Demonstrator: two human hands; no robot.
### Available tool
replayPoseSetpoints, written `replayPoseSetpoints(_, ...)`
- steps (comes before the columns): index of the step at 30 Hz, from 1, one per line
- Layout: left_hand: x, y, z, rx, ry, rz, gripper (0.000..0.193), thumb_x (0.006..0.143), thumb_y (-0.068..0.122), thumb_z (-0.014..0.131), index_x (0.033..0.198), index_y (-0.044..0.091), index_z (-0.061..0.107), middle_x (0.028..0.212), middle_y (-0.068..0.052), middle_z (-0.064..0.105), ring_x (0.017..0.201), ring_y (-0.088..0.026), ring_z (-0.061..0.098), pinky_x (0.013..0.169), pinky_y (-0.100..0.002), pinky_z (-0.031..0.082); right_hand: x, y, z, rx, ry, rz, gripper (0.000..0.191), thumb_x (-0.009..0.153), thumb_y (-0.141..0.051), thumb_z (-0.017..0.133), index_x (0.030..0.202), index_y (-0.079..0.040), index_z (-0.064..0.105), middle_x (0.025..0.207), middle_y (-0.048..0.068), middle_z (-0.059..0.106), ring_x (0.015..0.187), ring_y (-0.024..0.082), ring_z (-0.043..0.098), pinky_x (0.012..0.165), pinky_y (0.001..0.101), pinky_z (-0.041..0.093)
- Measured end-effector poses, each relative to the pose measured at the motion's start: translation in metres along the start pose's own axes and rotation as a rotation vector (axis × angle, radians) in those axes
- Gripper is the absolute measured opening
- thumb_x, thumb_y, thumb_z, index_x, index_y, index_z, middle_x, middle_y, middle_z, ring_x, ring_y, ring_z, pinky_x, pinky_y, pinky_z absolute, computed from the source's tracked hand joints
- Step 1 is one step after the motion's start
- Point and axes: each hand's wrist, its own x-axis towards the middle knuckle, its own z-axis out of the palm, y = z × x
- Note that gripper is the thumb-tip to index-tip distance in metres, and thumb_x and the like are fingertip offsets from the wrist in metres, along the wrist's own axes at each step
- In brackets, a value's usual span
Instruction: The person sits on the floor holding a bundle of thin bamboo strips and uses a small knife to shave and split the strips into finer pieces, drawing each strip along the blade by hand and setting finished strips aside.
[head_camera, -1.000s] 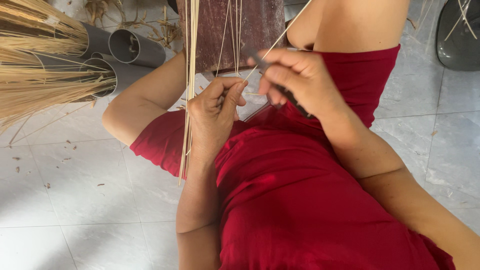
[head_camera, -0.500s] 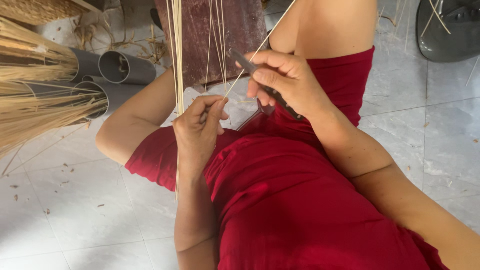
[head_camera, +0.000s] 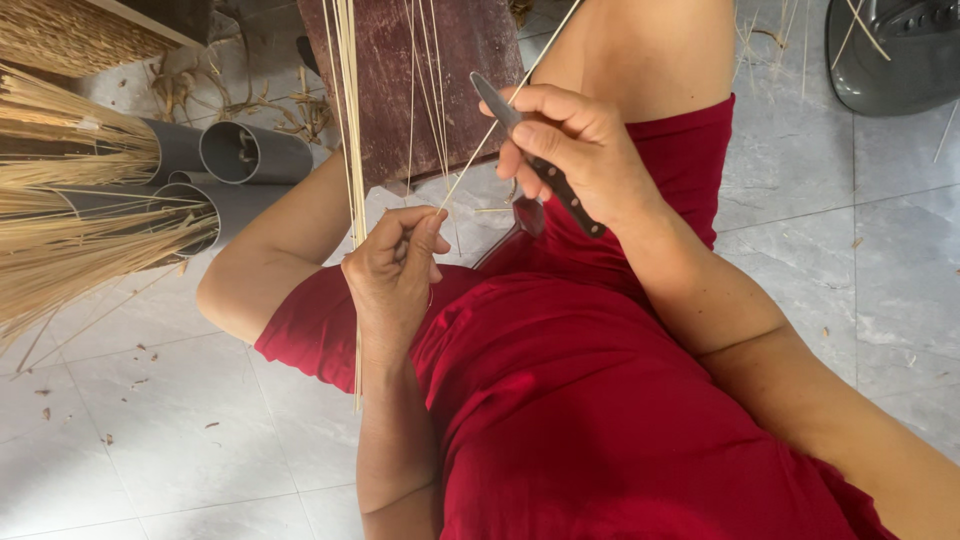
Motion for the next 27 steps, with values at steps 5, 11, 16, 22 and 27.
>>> replayPoseSetpoints(5, 0.002, -0.001, 0.004, -0.017, 0.012, 0.01, 0.01, 0.103, 0.01, 0.069, 0.107, 0.002, 0.072, 0.076, -0.002, 0.07, 0.057, -0.001, 0.055, 0.05, -0.018, 0.043, -0.006, 0.01, 0.028, -0.073, -0.187, 0.167, 0.032, 0.108, -0.01, 0.055, 0.138, -0.001, 0.06, 0.089, 0.01, 0.074, 0.063, 0.008, 0.064, 0.053, 0.0207, 0.05)
replayPoseSetpoints(11, 0.001, -0.002, 0.002, -0.025, 0.003, -0.024, 0.01, 0.102, 0.01, 0.069, 0.108, 0.002, 0.073, 0.076, -0.002, 0.07, 0.056, -0.001, 0.054, 0.049, -0.018, 0.042, 0.001, 0.005, 0.007, 0.007, -0.026, 0.075, 0.032, 0.111, -0.01, 0.055, 0.141, 0.001, 0.061, 0.091, 0.01, 0.073, 0.066, 0.008, 0.062, 0.056, 0.0215, 0.05)
replayPoseSetpoints(16, 0.002, 0.005, 0.007, -0.026, 0.034, -0.027, 0.011, 0.101, 0.011, 0.069, 0.108, 0.003, 0.074, 0.075, -0.001, 0.07, 0.056, -0.001, 0.054, 0.048, -0.018, 0.041, -0.007, 0.003, 0.023, -0.077, -0.077, 0.175, 0.036, 0.106, -0.008, 0.054, 0.141, 0.001, 0.058, 0.088, 0.01, 0.074, 0.064, 0.008, 0.063, 0.053, 0.0208, 0.051)
replayPoseSetpoints(22, -0.007, 0.011, 0.0, 0.023, 0.031, -0.021, 0.013, 0.098, 0.011, 0.071, 0.106, 0.003, 0.075, 0.076, -0.002, 0.073, 0.057, -0.002, 0.058, 0.051, -0.019, 0.046, -0.009, -0.003, 0.026, -0.029, -0.076, 0.143, 0.036, 0.105, -0.006, 0.055, 0.14, 0.002, 0.058, 0.089, 0.011, 0.074, 0.063, 0.009, 0.062, 0.053, 0.0218, 0.051)
replayPoseSetpoints(27, -0.009, 0.005, -0.003, -0.037, 0.052, -0.012, 0.011, 0.098, 0.011, 0.07, 0.106, 0.004, 0.075, 0.075, -0.002, 0.073, 0.056, -0.002, 0.059, 0.049, -0.02, 0.047, -0.012, 0.003, 0.028, -0.048, -0.08, 0.178, 0.036, 0.104, -0.007, 0.054, 0.138, 0.002, 0.058, 0.087, 0.01, 0.073, 0.063, 0.009, 0.063, 0.053, 0.0214, 0.051)
